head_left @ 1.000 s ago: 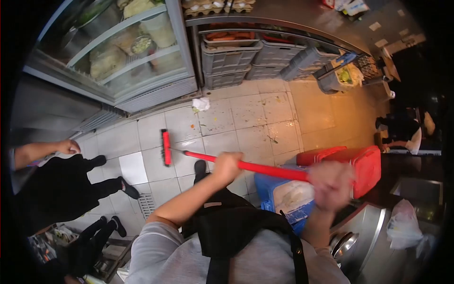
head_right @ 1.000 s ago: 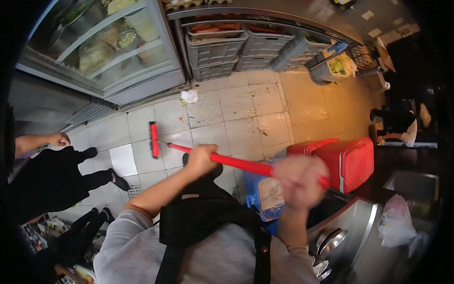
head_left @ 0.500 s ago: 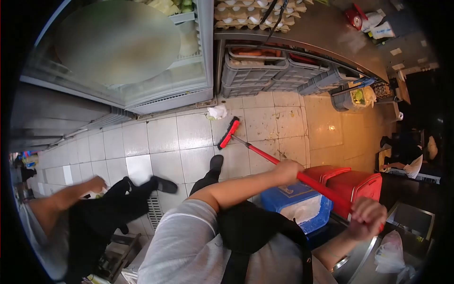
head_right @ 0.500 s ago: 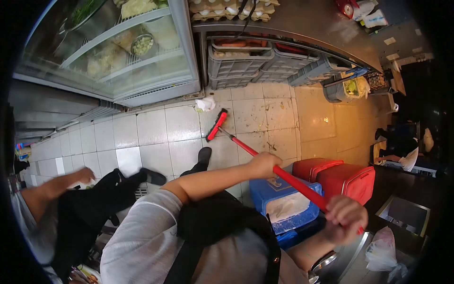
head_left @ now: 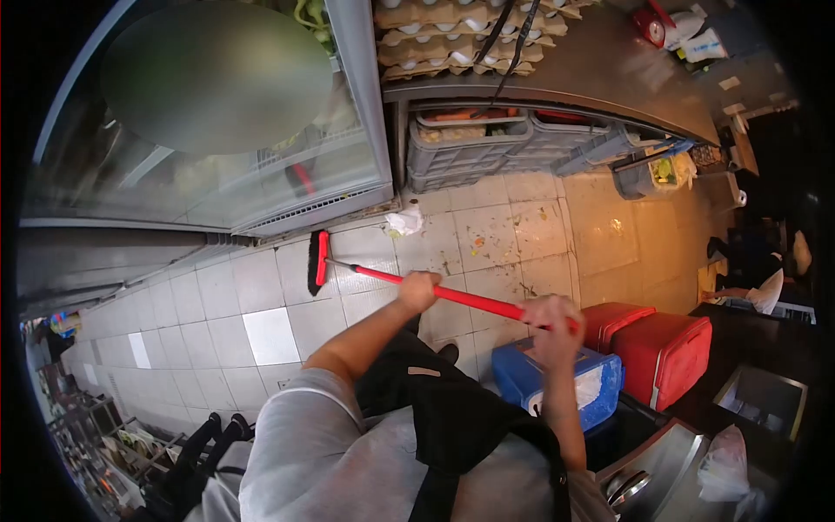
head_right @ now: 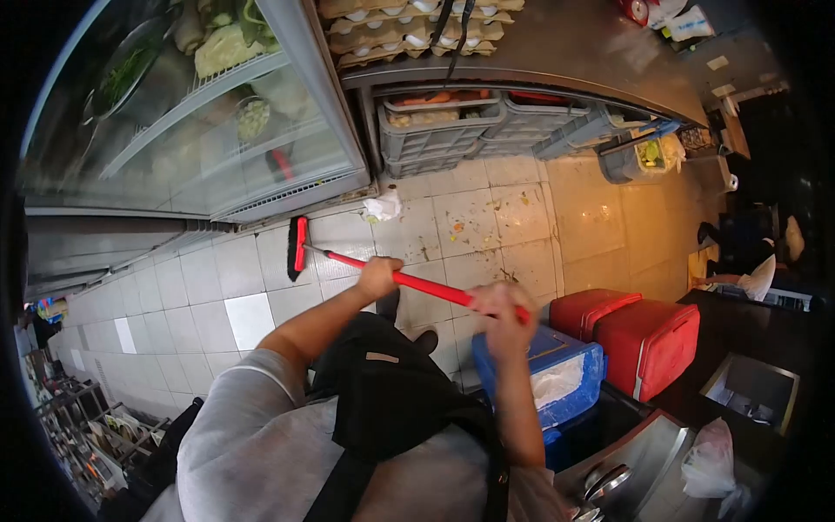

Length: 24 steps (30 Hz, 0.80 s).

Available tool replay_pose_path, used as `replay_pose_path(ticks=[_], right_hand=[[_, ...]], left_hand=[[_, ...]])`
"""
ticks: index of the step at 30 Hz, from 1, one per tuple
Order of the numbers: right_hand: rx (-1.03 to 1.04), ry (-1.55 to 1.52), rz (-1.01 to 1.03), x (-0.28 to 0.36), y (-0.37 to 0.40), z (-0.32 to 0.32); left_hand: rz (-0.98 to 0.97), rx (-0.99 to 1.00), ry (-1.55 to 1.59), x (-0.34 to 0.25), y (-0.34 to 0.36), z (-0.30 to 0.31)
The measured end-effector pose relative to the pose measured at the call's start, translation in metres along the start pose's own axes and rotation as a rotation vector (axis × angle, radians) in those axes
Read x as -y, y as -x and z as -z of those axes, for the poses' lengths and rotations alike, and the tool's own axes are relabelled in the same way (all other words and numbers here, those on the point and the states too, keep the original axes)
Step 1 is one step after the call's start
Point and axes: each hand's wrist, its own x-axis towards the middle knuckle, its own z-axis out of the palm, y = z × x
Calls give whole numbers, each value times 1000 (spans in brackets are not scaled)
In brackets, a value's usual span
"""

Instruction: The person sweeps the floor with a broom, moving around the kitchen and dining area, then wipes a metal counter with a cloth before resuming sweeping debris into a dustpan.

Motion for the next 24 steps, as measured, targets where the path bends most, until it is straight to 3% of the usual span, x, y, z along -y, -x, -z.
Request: replay_pose_path(ticks=[3,7,9,11,13,15,17,18,20,22,24], right_hand=[[-142,78,96,57,-1,31],[-258,180,287,124,27,60],[-152,239,422,164,38,68],[-72,240,494,196,43,62],[-23,168,490,202,45,63],[-10,55,441,187,36,66],[-127,-38,298,140,28,58],[-242,117,256,114,26,54],[-65,48,182,78,19,32],[-80,164,226,87,24,16],[-72,214,299,121,28,31]], left_hand=[[-187,-38,139,-59,-32,-26],[-472,73,297,-153,-52,-50],[-457,220,267,-205,-32,-4],[-527,180,263,-223,-15,16],[-555,131,237,-225,-2,27],[-433,198,237,-199,4,29],[-269,214,112,-161,8,47],[-305,158,92,-126,4,33],[-355,89,96,-88,-12,-3],[-380,70,140,-79,-19,-19],[-459,23,230,-126,-25,-17]])
